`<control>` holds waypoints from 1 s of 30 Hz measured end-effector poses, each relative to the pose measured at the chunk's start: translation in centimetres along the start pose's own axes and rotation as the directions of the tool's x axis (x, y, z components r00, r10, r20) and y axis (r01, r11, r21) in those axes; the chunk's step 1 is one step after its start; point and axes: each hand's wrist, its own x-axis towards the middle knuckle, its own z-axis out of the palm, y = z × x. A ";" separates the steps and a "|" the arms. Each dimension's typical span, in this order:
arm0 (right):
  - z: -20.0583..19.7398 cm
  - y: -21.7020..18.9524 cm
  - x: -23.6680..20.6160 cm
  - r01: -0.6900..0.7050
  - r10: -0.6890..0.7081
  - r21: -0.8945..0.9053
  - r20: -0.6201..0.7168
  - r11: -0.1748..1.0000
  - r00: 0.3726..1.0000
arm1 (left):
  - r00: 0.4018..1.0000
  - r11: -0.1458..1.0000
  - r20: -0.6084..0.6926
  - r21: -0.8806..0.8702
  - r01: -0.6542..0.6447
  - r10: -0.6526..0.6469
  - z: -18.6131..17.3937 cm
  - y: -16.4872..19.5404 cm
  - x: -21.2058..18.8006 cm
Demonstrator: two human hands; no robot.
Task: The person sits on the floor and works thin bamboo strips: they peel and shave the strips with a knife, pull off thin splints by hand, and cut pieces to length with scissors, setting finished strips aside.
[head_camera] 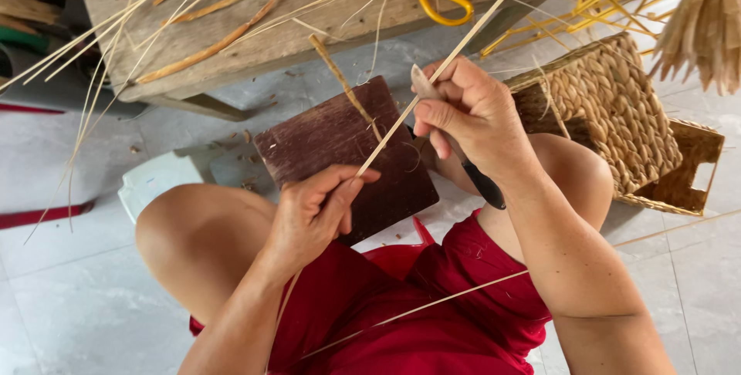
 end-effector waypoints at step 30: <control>-4.3 0.6 0.3 0.128 -0.140 -0.063 -0.260 0.990 0.955 | 0.958 0.973 0.175 0.079 0.218 -0.229 -4.7 -5.7 -1.0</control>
